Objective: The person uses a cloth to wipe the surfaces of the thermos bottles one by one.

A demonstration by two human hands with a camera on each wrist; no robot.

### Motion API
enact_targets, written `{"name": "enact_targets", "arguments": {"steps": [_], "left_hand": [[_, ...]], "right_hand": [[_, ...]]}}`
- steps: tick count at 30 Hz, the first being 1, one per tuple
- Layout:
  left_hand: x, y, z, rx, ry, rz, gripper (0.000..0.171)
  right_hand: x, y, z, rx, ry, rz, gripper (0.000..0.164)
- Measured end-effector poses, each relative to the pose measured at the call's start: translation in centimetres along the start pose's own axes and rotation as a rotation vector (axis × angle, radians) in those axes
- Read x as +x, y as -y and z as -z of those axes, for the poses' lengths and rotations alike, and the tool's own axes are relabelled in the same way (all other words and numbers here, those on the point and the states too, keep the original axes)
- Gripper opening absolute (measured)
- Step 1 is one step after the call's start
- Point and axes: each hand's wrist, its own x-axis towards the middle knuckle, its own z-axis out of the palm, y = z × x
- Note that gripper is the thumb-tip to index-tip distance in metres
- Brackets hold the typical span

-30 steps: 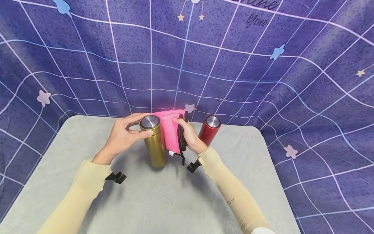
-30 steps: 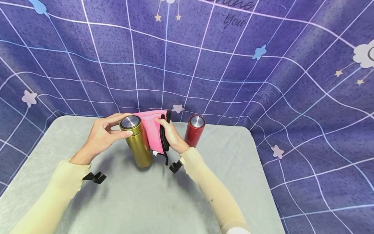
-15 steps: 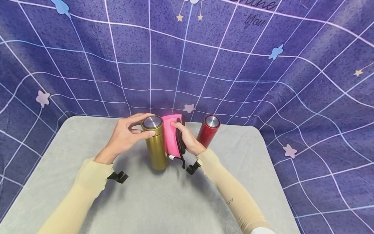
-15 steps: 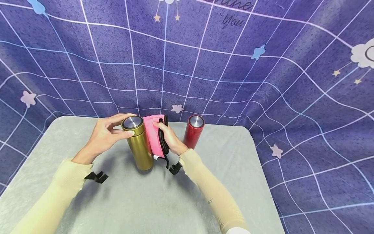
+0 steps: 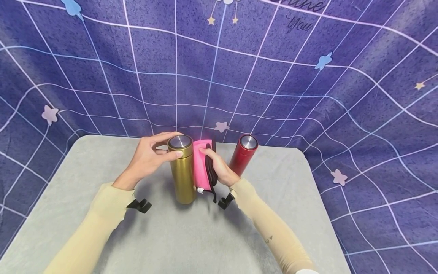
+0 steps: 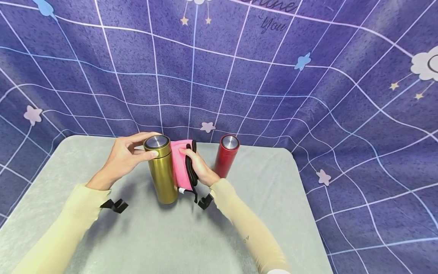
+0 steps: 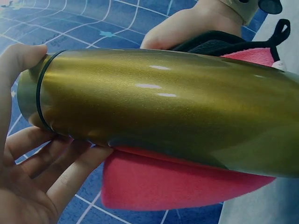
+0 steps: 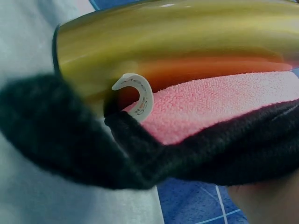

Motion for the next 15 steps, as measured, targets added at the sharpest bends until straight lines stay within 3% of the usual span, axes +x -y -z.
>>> {"name": "enact_targets", "arguments": {"steps": [5,15], "left_hand": [[0.2,-0.1,-0.1,-0.035,-0.006,0.009,0.049],[0.5,-0.2,0.0,0.024,-0.035,0.03,0.046]], "right_hand": [[-0.3,-0.5,0.1,0.016,-0.004,-0.013,0.03],[-0.7,-1.4,0.1,0.021,0.007,-0.064,0.034]]}}
